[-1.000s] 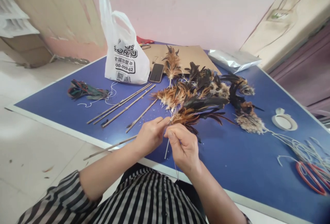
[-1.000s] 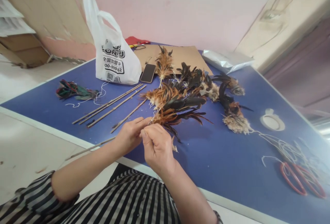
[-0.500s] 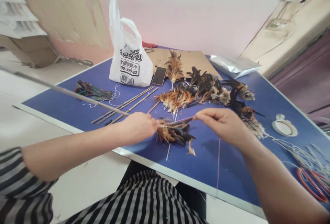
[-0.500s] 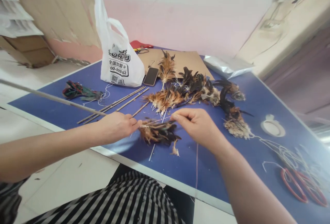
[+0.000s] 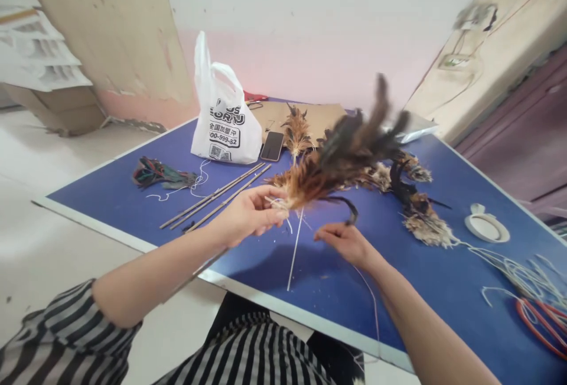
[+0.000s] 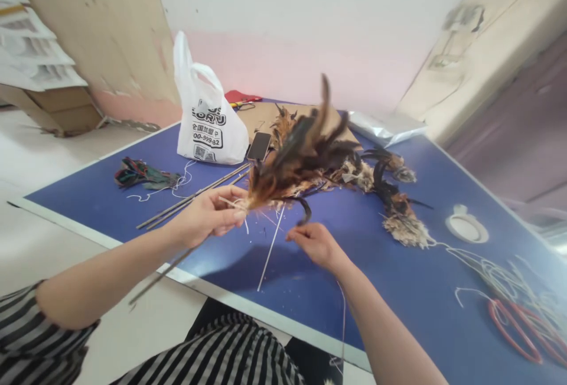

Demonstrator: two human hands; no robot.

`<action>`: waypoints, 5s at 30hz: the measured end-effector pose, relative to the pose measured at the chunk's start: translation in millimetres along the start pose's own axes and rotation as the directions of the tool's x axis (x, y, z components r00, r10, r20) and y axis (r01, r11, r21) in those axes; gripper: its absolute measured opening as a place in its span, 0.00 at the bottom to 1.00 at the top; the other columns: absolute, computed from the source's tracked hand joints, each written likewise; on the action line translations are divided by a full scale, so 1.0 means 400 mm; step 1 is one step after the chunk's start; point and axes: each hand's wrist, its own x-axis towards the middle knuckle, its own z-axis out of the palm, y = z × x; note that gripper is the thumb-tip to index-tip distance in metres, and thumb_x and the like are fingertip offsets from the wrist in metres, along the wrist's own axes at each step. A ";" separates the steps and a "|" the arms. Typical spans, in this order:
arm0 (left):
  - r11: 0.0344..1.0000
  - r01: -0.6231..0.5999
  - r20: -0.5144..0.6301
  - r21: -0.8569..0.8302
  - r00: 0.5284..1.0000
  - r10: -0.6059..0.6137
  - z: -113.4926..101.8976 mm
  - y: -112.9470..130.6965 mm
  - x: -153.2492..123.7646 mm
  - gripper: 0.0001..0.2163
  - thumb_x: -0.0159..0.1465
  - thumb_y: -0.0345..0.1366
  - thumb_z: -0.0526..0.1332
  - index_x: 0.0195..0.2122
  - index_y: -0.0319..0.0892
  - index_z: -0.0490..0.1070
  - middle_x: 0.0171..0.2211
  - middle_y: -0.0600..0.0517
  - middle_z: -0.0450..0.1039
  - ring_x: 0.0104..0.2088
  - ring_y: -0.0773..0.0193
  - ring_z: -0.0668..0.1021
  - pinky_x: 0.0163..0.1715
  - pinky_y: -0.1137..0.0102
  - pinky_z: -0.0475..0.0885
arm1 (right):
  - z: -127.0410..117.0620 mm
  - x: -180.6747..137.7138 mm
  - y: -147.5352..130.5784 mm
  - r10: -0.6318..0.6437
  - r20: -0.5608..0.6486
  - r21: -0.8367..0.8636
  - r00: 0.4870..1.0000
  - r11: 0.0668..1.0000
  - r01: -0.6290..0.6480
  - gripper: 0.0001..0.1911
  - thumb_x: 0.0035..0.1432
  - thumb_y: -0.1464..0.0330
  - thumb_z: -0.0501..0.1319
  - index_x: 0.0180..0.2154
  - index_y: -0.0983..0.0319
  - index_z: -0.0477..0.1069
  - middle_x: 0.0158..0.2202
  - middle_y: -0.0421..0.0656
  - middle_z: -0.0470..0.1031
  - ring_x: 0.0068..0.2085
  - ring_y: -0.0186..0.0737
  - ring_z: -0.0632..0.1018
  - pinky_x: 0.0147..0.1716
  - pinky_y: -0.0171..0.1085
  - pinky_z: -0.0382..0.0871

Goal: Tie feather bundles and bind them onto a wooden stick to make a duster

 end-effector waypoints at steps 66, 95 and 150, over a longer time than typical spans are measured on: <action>0.493 0.156 0.017 -0.856 0.961 -0.275 -0.109 -0.197 0.180 0.06 0.64 0.26 0.49 0.36 0.35 0.64 0.28 0.52 0.63 0.17 0.79 0.63 0.07 0.87 0.53 | 0.002 0.174 0.114 0.136 -0.540 -0.420 0.830 0.812 -0.406 0.14 0.50 0.64 0.56 0.39 0.60 0.71 0.32 0.44 0.75 0.34 0.42 0.74 0.29 0.34 0.61; 0.408 0.181 0.074 -0.895 0.962 -0.265 -0.134 -0.208 0.189 0.06 0.64 0.27 0.50 0.37 0.35 0.64 0.28 0.51 0.64 0.19 0.78 0.65 0.08 0.88 0.56 | 0.098 0.283 0.066 0.245 -0.360 -0.462 0.900 0.791 -0.400 0.11 0.48 0.64 0.58 0.23 0.64 0.73 0.24 0.49 0.74 0.28 0.42 0.75 0.26 0.35 0.62; 0.911 0.057 -0.147 -0.408 0.981 -0.127 -0.040 -0.211 0.155 0.12 0.55 0.44 0.61 0.29 0.39 0.65 0.18 0.59 0.60 0.12 0.80 0.57 0.09 0.83 0.47 | 0.168 0.197 -0.076 0.150 -0.111 0.755 0.982 0.656 -0.015 0.11 0.44 0.67 0.64 0.33 0.64 0.71 0.26 0.38 0.71 0.23 0.29 0.66 0.24 0.30 0.59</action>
